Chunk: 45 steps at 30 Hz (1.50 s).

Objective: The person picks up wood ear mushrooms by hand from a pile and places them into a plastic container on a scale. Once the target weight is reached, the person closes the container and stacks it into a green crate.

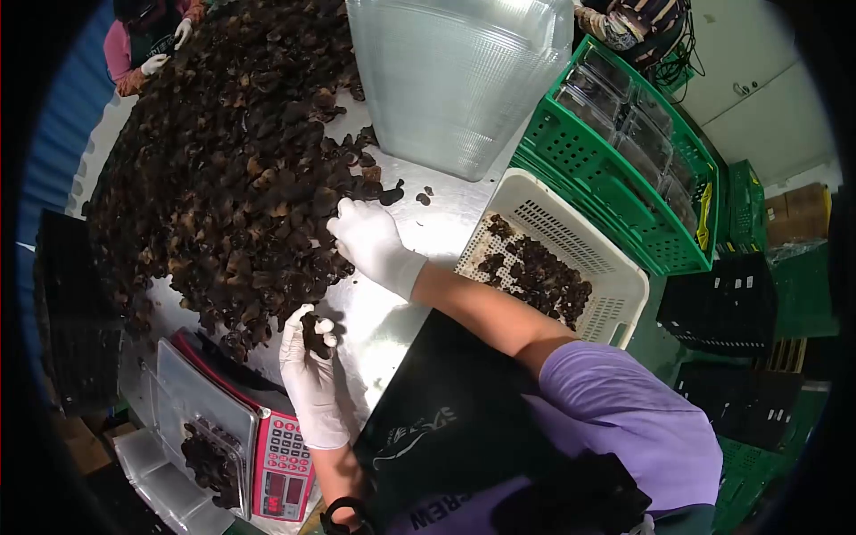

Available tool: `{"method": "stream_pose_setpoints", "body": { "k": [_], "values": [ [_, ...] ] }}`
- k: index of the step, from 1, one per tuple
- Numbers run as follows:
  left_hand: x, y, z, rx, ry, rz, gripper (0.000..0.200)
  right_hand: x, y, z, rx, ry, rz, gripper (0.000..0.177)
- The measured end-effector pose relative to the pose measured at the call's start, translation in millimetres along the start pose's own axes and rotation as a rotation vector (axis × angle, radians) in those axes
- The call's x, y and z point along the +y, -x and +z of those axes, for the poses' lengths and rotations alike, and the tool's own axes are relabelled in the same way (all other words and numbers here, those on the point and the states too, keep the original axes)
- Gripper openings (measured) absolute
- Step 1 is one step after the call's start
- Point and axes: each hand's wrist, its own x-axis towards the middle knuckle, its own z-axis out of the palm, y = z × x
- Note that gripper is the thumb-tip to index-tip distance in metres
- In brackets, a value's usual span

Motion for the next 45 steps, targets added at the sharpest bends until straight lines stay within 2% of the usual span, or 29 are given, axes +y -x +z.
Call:
{"method": "stream_pose_setpoints", "body": {
  "k": [2,4,5,6,7,9,10,12,14,16,17,18,20,21,22,24,25,28,30,31,32,33,34,36,37,38,40,42,45],
  "values": [
    [2.9,7.1,13.2,0.077,0.007,0.048,0.032,1.8,3.3,-1.0,0.026,0.007,-0.084,0.023],
    [7.3,12.1,19.4,0.126,-0.007,0.074,0.037,2.5,-0.5,9.0,0.133,-0.066,-0.017,0.028],
    [5.1,10.1,4.2,0.074,0.059,0.062,0.037,-5.5,11.1,-25.7,0.203,-0.163,-0.112,0.035],
    [5.5,11.1,-2.8,0.028,0.071,0.035,0.037,2.3,1.7,-1.5,0.219,-0.128,-0.115,0.04],
    [5.4,11.5,-4.5,0.002,0.081,0.048,0.037,4.2,-3.5,3.0,0.113,-0.026,-0.114,0.041],
    [2.3,12.9,-7.5,0.053,0.153,0.03,0.038,0.7,-8.2,-5.5,0.036,0.014,-0.097,0.04],
    [2.1,14.5,-7.2,0.082,0.169,0.03,0.039,4.0,-11.3,-5.5,0.044,0.093,-0.143,0.031],
    [-0.9,13.8,-21.3,0.042,0.268,-0.021,0.04,4.4,-16.0,-9.4,0.05,0.096,-0.115,0.034],
    [10.5,24.1,-11.8,0.114,0.264,-0.023,0.04,-0.2,-14.3,-19.1,0.086,-0.094,-0.012,0.029],
    [25.9,34.9,-2.4,0.086,0.38,-0.029,0.04,-2.6,-9.8,-29.9,0.104,-0.438,0.124,0.027],
    [37.6,44.5,13.7,0.2,0.354,0.01,0.044,-5.4,-12.2,-30.1,0.123,-0.788,0.126,0.024],
    [39.1,54.1,0.4,0.156,0.273,0.032,0.039,-4.0,-6.5,-38.1,-0.124,-1.318,0.335,0.017],
    [63.3,80.3,13.3,0.274,0.082,0.204,0.032,8.0,-5.2,-32.1,-0.23,-1.676,0.416,0.013],
    [72.9,90.5,2.3,0.241,-0.01,0.283,0.032,-5.2,-3.0,-37.8,-0.199,-1.79,0.555,0.013],
    [89.7,104.1,10.5,0.322,-0.157,0.353,0.03,7.7,-5.5,-29.9,-0.373,-1.926,0.4,0.013],
    [109.6,124.5,-4.1,0.451,-0.275,0.523,0.026,-7.5,-6.3,-28.6,-0.227,-1.956,0.622,0.03],
    [120.0,133.5,-20.5,0.538,-0.4,0.607,0.025,-13.7,-7.4,-31.5,-0.236,-1.956,0.615,0.03],
    [142.1,154.0,-52.1,0.838,-0.459,0.779,0.02,-30.7,-7.5,-34.1,-0.237,-1.953,0.704,0.035],
    [152.7,162.0,-74.3,0.946,-0.564,0.812,0.02,-33.2,-3.9,-27.7,-0.262,-1.885,0.364,0.02],
    [158.6,170.0,-83.3,1.054,-0.67,0.839,0.02,-29.2,-11.6,-22.9,-0.47,-2.006,0.291,0.021],
    [163.3,173.0,-81.9,1.078,-0.736,0.797,0.019,-61.5,-8.6,-32.2,-0.27,-1.798,0.439,0.022],
    [166.0,173.2,-86.2,1.104,-0.821,0.825,0.02,-74.2,-14.3,-35.9,-0.403,-1.752,0.274,0.023],
    [167.2,174.8,-90.3,1.108,-0.766,0.818,0.021,-85.2,-21.1,-37.8,-0.528,-1.703,0.107,0.025],
    [168.5,173.1,-104.4,1.141,-0.984,0.77,0.022,-135.9,-23.7,-49.6,-0.675,-1.607,0.031,0.03],
    [165.4,170.4,-109.3,1.089,-0.924,0.786,0.021,-161.6,-21.4,-54.0,-0.706,-1.579,0.01,0.033],
    [162.5,171.8,-111.5,1.118,-0.938,0.687,0.02,-188.2,-17.4,-57.3,-0.762,-1.562,-0.025,0.035],
    [156.4,169.1,-111.6,1.055,-1.214,0.703,0.019,-227.3,-17.2,-44.3,-0.806,-1.475,-0.186,0.036],
    [153.3,169.9,-110.9,0.972,-1.232,0.745,0.018,-265.6,-13.0,-23.0,-0.675,-1.442,-0.429,0.037],
    [155.2,173.8,-109.0,0.961,-1.16,0.755,0.018,-301.2,-5.1,-12.5,-0.494,-0.979,-0.711,0.041]
  ]
}}
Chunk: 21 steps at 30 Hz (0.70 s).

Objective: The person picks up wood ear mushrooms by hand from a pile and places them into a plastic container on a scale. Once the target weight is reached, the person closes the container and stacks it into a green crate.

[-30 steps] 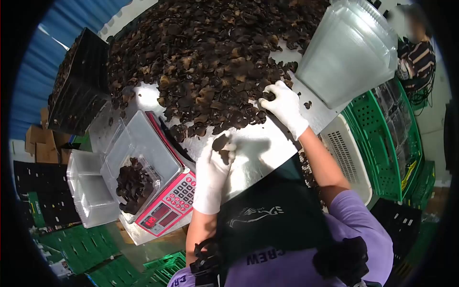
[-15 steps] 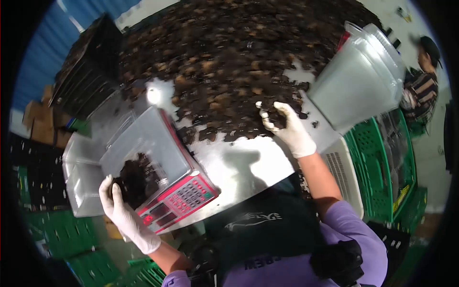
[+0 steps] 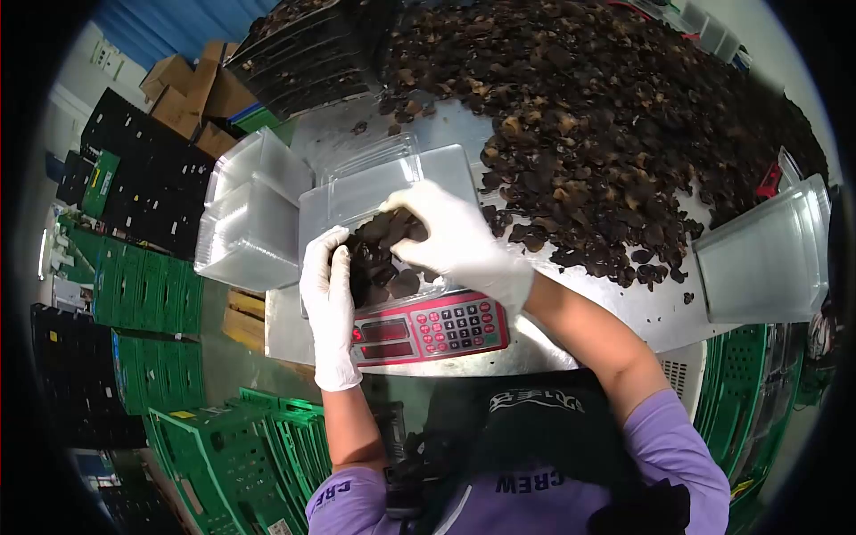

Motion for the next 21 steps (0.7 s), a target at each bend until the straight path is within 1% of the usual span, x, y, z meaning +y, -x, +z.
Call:
{"method": "stream_pose_setpoints", "body": {
  "k": [1,3,4,6,7,8,9,10,11,13,15,16,17,19,20,21],
  "values": [
    [-1.7,0.3,-0.1,0.001,0.019,-0.009,0.019,-0.3,-5.0,8.6,-0.099,0.192,0.035,0.046],
    [-3.2,2.0,-0.5,0.004,0.035,-0.022,0.02,10.7,1.2,27.3,-0.034,0.329,-0.159,0.051],
    [-2.9,2.7,-0.1,0.016,0.031,-0.012,0.021,9.8,2.0,23.4,-0.037,0.327,-0.159,0.051],
    [1.6,5.6,2.4,0.078,0.037,-0.015,0.022,5.9,9.4,-4.6,0.055,0.358,-0.283,0.055],
    [5.3,7.5,3.0,0.079,0.038,-0.021,0.022,6.0,16.0,-25.5,0.084,0.409,-0.22,0.057],
    [9.3,9.8,3.1,0.18,-0.029,0.038,0.022,20.5,22.9,-43.4,0.17,0.46,-0.16,0.057],
    [14.4,12.1,3.6,0.282,-0.097,0.097,0.022,35.7,31.0,-63.2,0.214,0.575,-0.048,0.06],
    [21.9,16.9,5.0,0.321,-0.124,0.143,0.021,59.1,42.8,-79.0,0.285,0.778,0.051,0.062],
    [30.3,22.7,7.1,0.286,-0.14,0.21,0.021,83.6,56.1,-93.0,0.357,0.98,0.156,0.063],
    [52.3,41.9,30.1,0.134,0.005,0.258,0.017,111.7,95.2,-114.8,0.287,1.152,0.31,0.066],
    [64.6,64.9,56.5,-0.191,-0.09,0.48,0.014,119.9,136.2,-122.3,0.193,1.183,0.264,0.063],
    [67.0,77.7,77.7,-0.341,-0.072,0.483,0.016,115.7,152.7,-121.8,0.166,1.148,0.303,0.06],
    [67.4,91.0,99.1,-0.494,-0.052,0.484,0.019,113.8,168.7,-121.3,0.169,1.125,0.31,0.052],
    [73.4,115.3,127.8,-0.609,0.013,0.475,0.027,103.0,196.2,-124.3,0.19,1.136,0.28,0.043],
    [71.5,125.4,141.7,-0.626,0.025,0.48,0.027,99.8,208.5,-124.9,0.23,1.147,0.26,0.038],
    [67.7,134.7,154.2,-0.706,0.041,0.472,0.03,96.0,219.8,-127.8,0.235,1.149,0.274,0.038]
  ]
}}
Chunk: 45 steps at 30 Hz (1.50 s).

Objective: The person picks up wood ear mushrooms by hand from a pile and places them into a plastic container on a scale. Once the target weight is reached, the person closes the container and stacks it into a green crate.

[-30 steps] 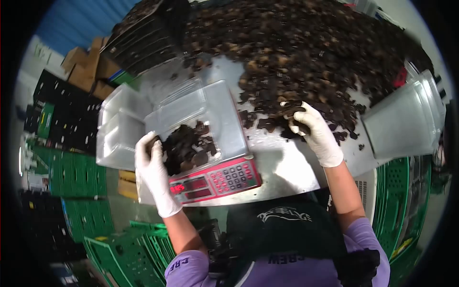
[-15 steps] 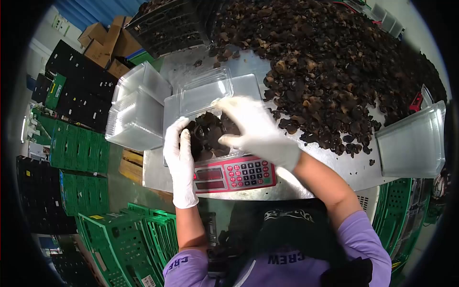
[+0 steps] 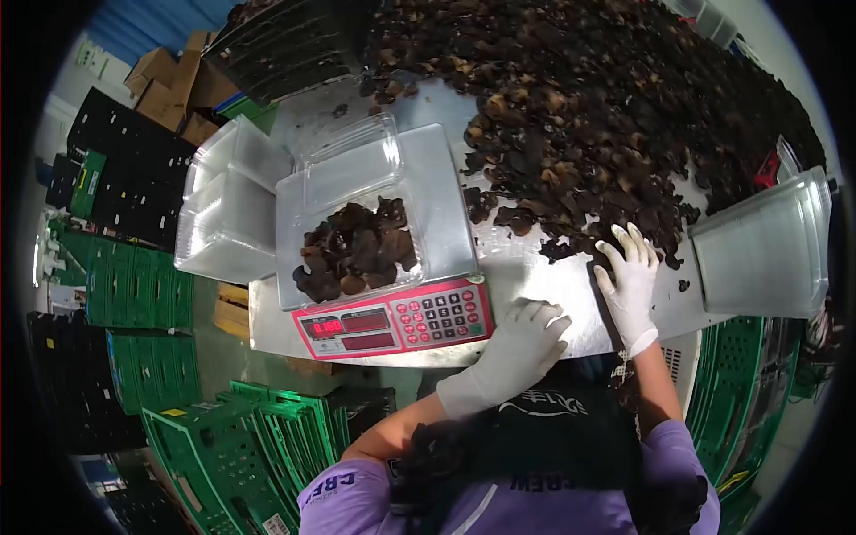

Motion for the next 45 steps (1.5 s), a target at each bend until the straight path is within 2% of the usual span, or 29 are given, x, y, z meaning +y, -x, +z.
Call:
{"method": "stream_pose_setpoints", "body": {
  "k": [1,5,7,8,9,10,11,12,13,14,15,18,20,22,24,27,29,35,38,42,45],
  "values": [
    [0.7,-0.5,7.6,-0.071,0.027,-0.005,0.033,4.0,8.8,-4.7,-0.001,-0.001,0.036,0.038],
    [9.9,-9.0,3.9,-0.067,-0.028,0.018,0.024,21.5,39.7,-3.1,0.046,-0.06,0.144,0.046],
    [18.4,-14.9,-33.0,-0.163,-0.216,-0.235,0.013,23.3,47.6,-7.6,0.092,-0.103,0.18,0.051],
    [11.3,-11.3,-54.4,0.125,-0.085,-0.173,0.007,23.4,49.8,-8.0,0.091,-0.104,0.186,0.051],
    [10.9,-7.5,-80.9,0.174,-0.512,-0.083,0.024,24.0,51.8,-9.1,0.15,-0.177,0.202,0.049],
    [3.7,-6.9,-96.6,0.466,-0.593,-0.124,0.02,27.1,54.3,-12.4,0.213,-0.23,0.226,0.047],
    [-7.9,-3.0,-116.1,0.547,-0.603,-0.192,0.022,25.8,54.4,-14.7,0.245,-0.188,0.246,0.043],
    [-18.3,-0.1,-126.3,0.618,-0.655,-0.236,0.027,24.1,50.8,-18.0,0.3,-0.189,0.239,0.039],
    [-29.1,4.6,-137.9,0.596,-0.733,-0.272,0.031,28.4,50.8,-18.4,0.31,-0.198,0.222,0.036],
    [-36.3,11.2,-146.8,0.583,-0.712,-0.371,0.033,29.6,49.9,-15.5,0.328,-0.206,0.237,0.036],
    [-40.5,16.7,-152.7,0.607,-0.671,-0.39,0.031,30.5,47.5,-16.5,0.335,-0.201,0.238,0.036],
    [-24.9,5.5,-136.0,0.683,-0.546,-0.24,0.028,34.4,45.2,-17.8,0.327,-0.184,0.253,0.037],
    [-11.9,-10.3,-109.0,0.514,-0.481,-0.134,0.027,33.1,45.7,-12.6,0.314,-0.206,0.239,0.037],
    [12.0,-32.1,-71.9,0.206,-0.348,-0.092,0.027,28.1,46.6,-6.4,0.295,-0.257,0.216,0.038],
    [4.3,-41.6,-19.4,-0.002,-0.262,0.009,0.032,19.1,50.8,1.2,0.133,-0.231,0.256,0.042],
    [-23.5,-56.6,33.0,0.028,-0.37,-0.025,0.04,-0.2,61.7,2.2,0.099,-0.173,0.222,0.046],
    [-33.8,-63.9,47.2,0.044,-0.422,-0.182,0.044,-0.1,65.6,2.2,0.112,-0.17,0.204,0.046],
    [-21.4,-35.6,46.0,-0.009,-0.286,-0.057,0.025,17.6,28.2,5.6,0.258,-0.244,0.205,0.043],
    [-20.0,-31.8,34.8,0.041,-0.244,-0.066,0.022,16.8,-7.4,16.0,0.201,-0.139,0.182,0.044],
    [-22.0,-49.7,16.8,0.085,-0.357,-0.121,0.017,25.1,-26.0,36.5,0.154,-0.06,0.13,0.03],
    [-29.5,-84.5,17.7,0.166,-0.436,-0.078,0.022,32.0,-13.5,30.1,0.42,-0.252,0.111,0.014]
  ]
}}
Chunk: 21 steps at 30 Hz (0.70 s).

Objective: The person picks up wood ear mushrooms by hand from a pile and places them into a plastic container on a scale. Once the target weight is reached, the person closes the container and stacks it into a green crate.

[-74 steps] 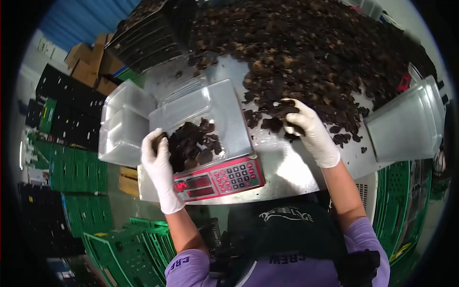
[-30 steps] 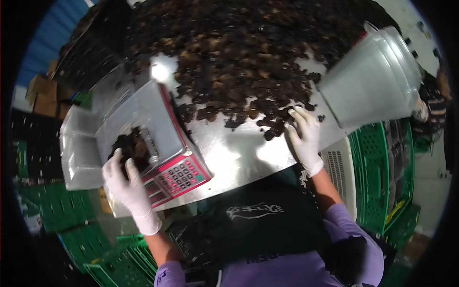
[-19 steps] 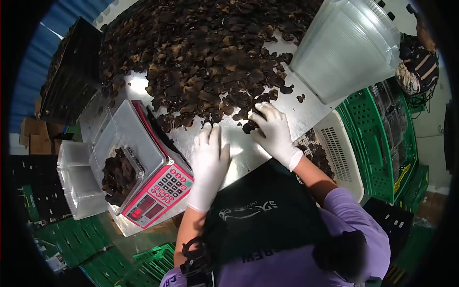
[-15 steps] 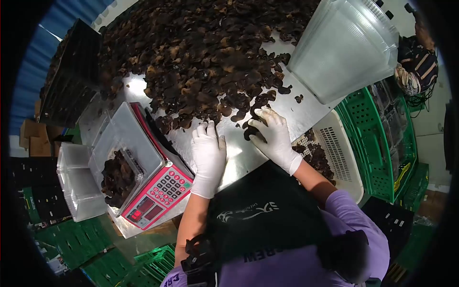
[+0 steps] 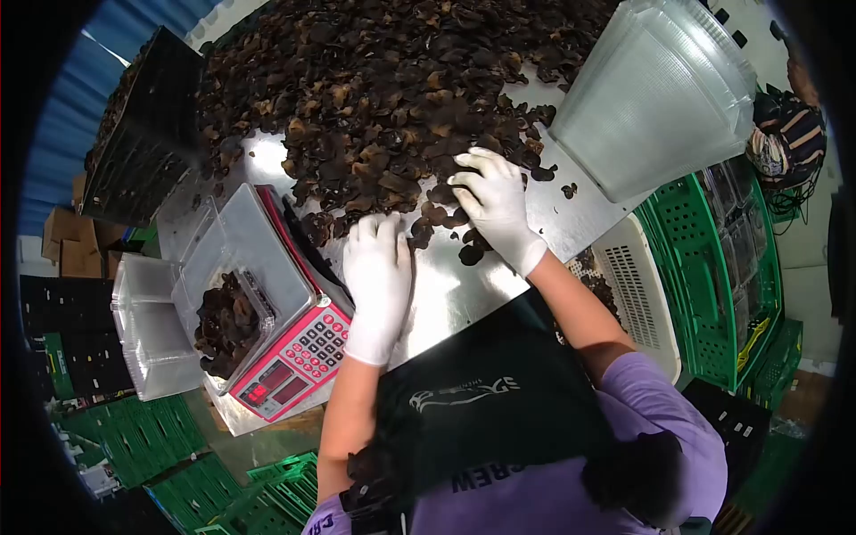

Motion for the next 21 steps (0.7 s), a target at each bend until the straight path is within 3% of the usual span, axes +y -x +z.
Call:
{"method": "stream_pose_setpoints", "body": {
  "k": [2,5,7,8,9,11,14,16,17,18,19,21],
  "values": [
    [-2.4,-28.9,14.1,0.029,-0.092,0.045,0.025,-3.8,3.8,-23.7,0.086,-0.151,0.065,0.009],
    [-12.1,-59.6,36.0,0.021,-0.253,0.097,0.027,-5.5,29.2,-75.5,-0.014,-0.425,0.264,0.01],
    [-20.4,-70.9,42.4,-0.088,-0.409,0.094,0.018,-3.8,46.3,-133.7,-0.407,-0.345,0.432,0.007],
    [-24.1,-71.5,43.3,0.01,-0.385,0.127,0.01,-3.4,51.7,-161.7,-0.63,-0.093,0.413,0.014],
    [-22.6,-74.0,35.8,0.0,-0.343,0.099,0.01,-4.6,56.2,-182.1,-0.716,0.041,0.356,0.021],
    [-15.5,-70.0,19.5,0.173,-0.09,0.067,0.01,-1.8,63.4,-190.3,-0.662,0.223,0.318,0.023],
    [-13.5,-55.9,4.6,0.279,0.225,-0.103,0.013,-12.2,38.2,-152.2,-0.374,-0.108,0.425,0.023],
    [-13.6,-40.5,-6.9,0.249,0.526,-0.309,0.011,-10.0,20.5,-108.6,-0.282,-0.008,0.141,0.03],
    [-33.1,-28.6,10.5,0.316,0.807,-0.375,0.006,-9.6,11.1,-88.9,-0.322,0.009,0.081,0.034],
    [-32.0,-22.9,1.0,0.251,1.035,-0.522,0.004,-11.6,3.7,-69.5,-0.36,0.114,0.008,0.038],
    [-30.8,-15.6,-9.1,0.181,1.262,-0.668,0.003,-8.8,-1.0,-53.0,-0.406,0.15,-0.044,0.031],
    [-37.4,-1.7,-11.8,0.167,1.448,-0.752,0.008,-0.1,-6.4,-36.2,-0.472,0.181,-0.12,0.018]
  ]
}}
